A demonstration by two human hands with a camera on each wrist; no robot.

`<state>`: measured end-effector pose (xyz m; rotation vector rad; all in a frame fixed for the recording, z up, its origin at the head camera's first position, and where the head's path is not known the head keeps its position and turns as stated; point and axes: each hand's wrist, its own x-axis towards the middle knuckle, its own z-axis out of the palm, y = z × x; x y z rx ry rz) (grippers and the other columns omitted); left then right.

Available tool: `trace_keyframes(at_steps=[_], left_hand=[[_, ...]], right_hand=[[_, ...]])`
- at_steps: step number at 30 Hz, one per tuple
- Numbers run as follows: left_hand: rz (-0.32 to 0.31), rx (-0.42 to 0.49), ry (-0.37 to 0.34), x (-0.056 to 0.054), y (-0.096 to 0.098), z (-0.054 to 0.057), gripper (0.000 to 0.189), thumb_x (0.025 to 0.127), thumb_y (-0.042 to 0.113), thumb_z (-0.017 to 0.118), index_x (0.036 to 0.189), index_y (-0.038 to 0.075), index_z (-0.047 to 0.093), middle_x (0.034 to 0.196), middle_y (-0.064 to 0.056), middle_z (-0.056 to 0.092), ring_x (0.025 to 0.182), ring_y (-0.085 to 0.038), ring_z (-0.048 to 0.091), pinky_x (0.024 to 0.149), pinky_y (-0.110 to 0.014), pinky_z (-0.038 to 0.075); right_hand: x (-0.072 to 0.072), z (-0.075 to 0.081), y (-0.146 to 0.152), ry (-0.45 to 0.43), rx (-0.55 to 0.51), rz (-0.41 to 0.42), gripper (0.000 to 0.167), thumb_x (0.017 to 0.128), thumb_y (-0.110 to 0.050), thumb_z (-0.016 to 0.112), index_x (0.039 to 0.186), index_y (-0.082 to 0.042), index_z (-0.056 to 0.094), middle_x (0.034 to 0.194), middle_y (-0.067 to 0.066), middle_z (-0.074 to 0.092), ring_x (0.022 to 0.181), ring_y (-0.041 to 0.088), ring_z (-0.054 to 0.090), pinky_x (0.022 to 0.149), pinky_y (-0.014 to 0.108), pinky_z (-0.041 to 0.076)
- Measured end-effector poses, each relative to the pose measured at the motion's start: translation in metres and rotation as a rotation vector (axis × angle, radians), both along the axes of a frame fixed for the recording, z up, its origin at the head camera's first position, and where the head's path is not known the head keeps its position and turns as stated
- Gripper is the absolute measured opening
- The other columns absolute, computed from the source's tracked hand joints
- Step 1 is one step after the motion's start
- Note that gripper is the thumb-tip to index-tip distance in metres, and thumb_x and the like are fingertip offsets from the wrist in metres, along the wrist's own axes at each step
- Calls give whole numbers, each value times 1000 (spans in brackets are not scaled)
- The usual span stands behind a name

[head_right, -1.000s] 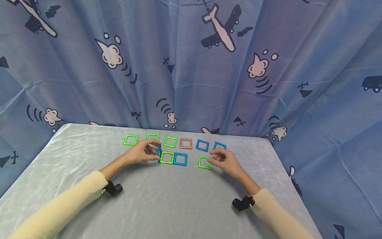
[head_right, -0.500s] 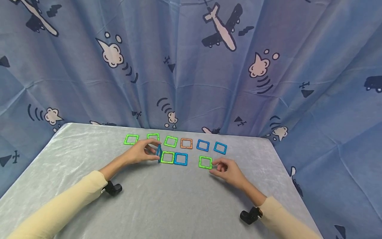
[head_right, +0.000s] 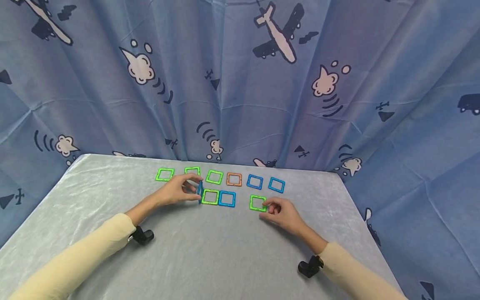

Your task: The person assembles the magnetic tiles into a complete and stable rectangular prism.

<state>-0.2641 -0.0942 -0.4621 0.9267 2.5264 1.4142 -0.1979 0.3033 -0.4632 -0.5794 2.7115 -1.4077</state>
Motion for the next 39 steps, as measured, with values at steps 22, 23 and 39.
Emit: trace_keyframes(at_steps=[22,23,39], left_hand=[[6,4,1,-1,2,-1,62,83,15,88,136,-1,59,123,-13,66,96,-24,69,80,-33,57],[8,3,1,0,2,-1,62,83,15,88,136,-1,59,123,-13,66,96,-24,69,80,-33,56],[-1,-11,-6,-3,1,-5,61,84,17,87,137,1,59,124,-13,66,96,-23,69,81,-33,57]], right_hand=[[-14,-2,-7,-23,143,-34,5,87,-2,81,88,-2,76,74,0,57,66,14,49,56,23,39],[-14,-1,-7,-17,147,-33,5,87,-2,81,88,-1,76,74,0,57,66,13,49,56,23,39],[-14,1,-1,75,159,14,7,89,-7,80,89,-2,76,72,-5,58,64,10,51,54,23,42]])
